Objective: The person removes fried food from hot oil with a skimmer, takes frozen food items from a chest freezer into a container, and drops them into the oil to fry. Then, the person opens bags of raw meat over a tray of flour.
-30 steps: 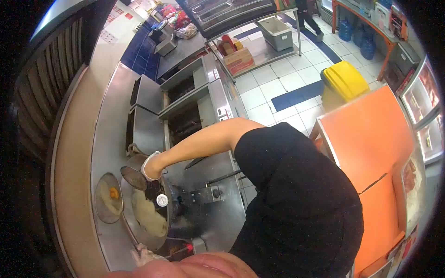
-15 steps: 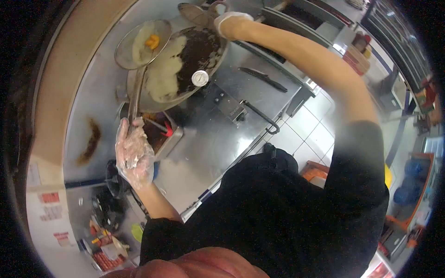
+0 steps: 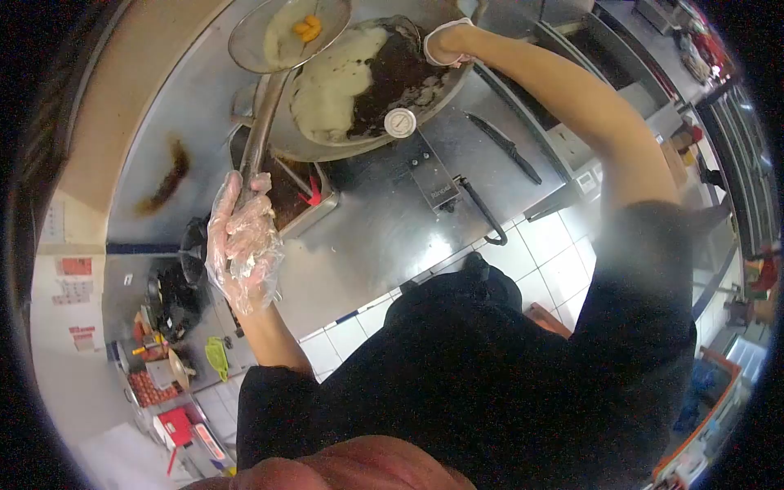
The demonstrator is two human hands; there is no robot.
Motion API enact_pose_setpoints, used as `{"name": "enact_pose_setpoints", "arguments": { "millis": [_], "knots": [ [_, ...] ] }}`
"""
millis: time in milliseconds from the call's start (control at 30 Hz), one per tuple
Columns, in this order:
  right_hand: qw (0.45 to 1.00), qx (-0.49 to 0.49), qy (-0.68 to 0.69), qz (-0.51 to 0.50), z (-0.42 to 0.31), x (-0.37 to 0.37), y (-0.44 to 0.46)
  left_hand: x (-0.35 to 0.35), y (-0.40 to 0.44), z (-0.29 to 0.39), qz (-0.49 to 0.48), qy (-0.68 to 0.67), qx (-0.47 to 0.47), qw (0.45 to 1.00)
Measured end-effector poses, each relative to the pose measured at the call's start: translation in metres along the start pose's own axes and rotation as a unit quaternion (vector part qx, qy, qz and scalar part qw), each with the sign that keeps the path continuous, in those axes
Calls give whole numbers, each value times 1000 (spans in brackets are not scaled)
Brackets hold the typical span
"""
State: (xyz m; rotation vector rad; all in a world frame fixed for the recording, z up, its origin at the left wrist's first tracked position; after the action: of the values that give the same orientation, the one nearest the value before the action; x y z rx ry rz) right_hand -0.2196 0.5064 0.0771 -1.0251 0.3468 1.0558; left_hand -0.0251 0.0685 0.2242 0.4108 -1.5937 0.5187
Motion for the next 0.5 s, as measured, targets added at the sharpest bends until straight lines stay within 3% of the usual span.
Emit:
{"name": "enact_pose_setpoints", "arguments": {
  "millis": [200,233,300,367,433,500],
  "knots": [
    [980,-116,164,-12,-26,-18,13,2,3,-1,10,0,8,1000],
    [947,-116,299,-22,-30,-7,33,3,3,-1,11,-6,14,1000],
    [827,-108,550,-43,-44,44,109,5,4,-3,12,-14,24,1000],
    [717,-209,662,-62,-68,36,107,6,5,-4,8,-13,29,999],
    [802,-277,529,-17,-75,-5,60,5,6,-3,9,-16,36,999],
    [819,-312,481,6,-85,-42,13,4,5,0,10,-7,41,999]
  ]
}}
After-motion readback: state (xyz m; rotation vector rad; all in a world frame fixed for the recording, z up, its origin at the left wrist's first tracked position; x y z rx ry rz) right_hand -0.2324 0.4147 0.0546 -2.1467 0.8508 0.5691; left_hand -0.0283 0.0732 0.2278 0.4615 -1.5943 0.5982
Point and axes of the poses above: each hand's wrist, its own y-axis towards the middle knuckle, its own x-axis out of the palm, z = x × y, the point moved 5 cm from there along y, towards the middle knuckle, and after that the axes turned 15 degrees about -y, right-handed, at the moved point
